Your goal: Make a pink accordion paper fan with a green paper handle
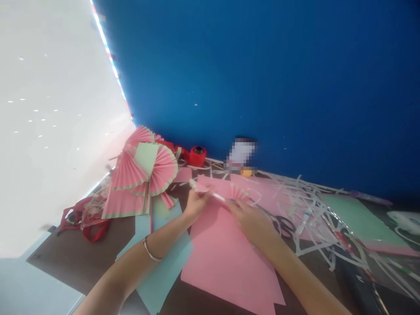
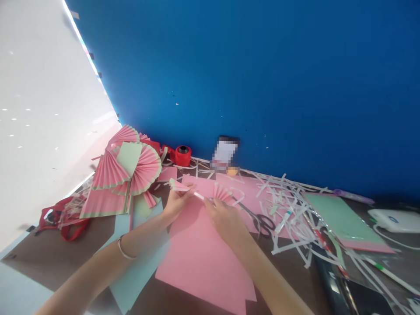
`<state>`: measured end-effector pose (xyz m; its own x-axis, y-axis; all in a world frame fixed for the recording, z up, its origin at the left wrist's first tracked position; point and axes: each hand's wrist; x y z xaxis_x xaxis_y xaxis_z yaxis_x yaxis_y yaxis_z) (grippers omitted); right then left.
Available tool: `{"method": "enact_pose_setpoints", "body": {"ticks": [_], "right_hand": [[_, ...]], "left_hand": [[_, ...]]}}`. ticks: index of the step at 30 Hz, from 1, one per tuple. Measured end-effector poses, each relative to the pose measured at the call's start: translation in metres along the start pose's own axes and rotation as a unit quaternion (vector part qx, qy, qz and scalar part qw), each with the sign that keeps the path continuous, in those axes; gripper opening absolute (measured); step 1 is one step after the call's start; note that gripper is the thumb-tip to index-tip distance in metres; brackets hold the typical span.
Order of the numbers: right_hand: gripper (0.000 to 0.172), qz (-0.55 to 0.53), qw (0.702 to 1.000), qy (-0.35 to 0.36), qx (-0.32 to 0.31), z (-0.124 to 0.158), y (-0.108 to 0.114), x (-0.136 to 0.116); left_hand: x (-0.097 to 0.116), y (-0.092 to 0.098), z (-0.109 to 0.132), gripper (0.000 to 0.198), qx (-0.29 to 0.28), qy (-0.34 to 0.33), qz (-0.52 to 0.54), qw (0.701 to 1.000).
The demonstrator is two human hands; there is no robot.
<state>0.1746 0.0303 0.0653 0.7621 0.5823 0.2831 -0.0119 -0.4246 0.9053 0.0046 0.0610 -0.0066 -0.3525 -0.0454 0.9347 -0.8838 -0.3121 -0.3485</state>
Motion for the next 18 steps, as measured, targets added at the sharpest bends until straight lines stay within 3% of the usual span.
{"method": "enact_pose_setpoints", "body": {"ticks": [5, 11, 18], "right_hand": [[0.046, 0.032, 0.998, 0.03, 0.038, 0.006, -0.006, 0.011], [0.054, 0.035, 0.996, 0.053, 0.058, 0.009, -0.013, 0.018], [0.053, 0.05, 0.995, 0.063, 0.058, 0.009, -0.021, 0.018]], "left_hand": [[0.002, 0.001, -0.001, 0.033, 0.026, -0.01, 0.001, 1.0], [-0.002, 0.0, -0.002, 0.036, 0.027, 0.065, 0.085, 0.994], [-0.001, -0.001, -0.003, 0.04, 0.053, 0.101, 0.121, 0.986]]}}
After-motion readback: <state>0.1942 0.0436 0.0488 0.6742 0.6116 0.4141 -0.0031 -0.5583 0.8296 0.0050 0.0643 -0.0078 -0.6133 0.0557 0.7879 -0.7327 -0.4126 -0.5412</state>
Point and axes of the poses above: each hand's wrist, its own z-axis away from the middle knuckle, its own y-axis out of the back of the hand, x = y × z, and after that the axes turned 13 degrees about x, right-handed
